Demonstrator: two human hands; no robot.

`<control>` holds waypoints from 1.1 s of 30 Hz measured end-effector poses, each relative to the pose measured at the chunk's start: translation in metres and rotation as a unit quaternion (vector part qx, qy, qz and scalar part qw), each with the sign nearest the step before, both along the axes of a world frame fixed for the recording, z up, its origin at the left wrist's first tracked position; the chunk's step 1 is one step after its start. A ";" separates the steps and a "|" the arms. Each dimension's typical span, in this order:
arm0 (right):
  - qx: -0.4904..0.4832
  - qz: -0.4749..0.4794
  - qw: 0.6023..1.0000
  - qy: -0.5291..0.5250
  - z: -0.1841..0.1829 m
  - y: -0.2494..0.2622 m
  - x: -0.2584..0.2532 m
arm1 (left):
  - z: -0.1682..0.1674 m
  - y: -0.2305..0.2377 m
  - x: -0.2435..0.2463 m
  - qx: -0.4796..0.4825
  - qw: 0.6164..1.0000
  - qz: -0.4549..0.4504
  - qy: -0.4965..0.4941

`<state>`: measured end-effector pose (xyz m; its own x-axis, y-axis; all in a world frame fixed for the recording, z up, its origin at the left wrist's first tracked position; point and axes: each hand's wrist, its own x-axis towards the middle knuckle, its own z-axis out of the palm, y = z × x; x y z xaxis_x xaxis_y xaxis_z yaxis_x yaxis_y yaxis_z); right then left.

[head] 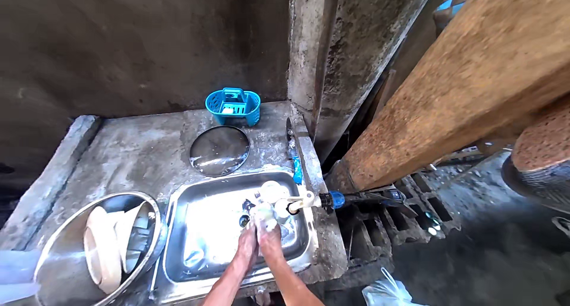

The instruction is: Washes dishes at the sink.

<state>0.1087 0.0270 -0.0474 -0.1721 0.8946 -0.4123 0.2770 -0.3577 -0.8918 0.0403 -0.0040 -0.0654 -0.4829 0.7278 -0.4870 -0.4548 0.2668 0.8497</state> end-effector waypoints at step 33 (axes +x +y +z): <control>-0.185 -0.034 0.962 0.199 -0.018 0.026 0.016 | -0.012 0.003 -0.059 0.021 0.956 0.169 -0.241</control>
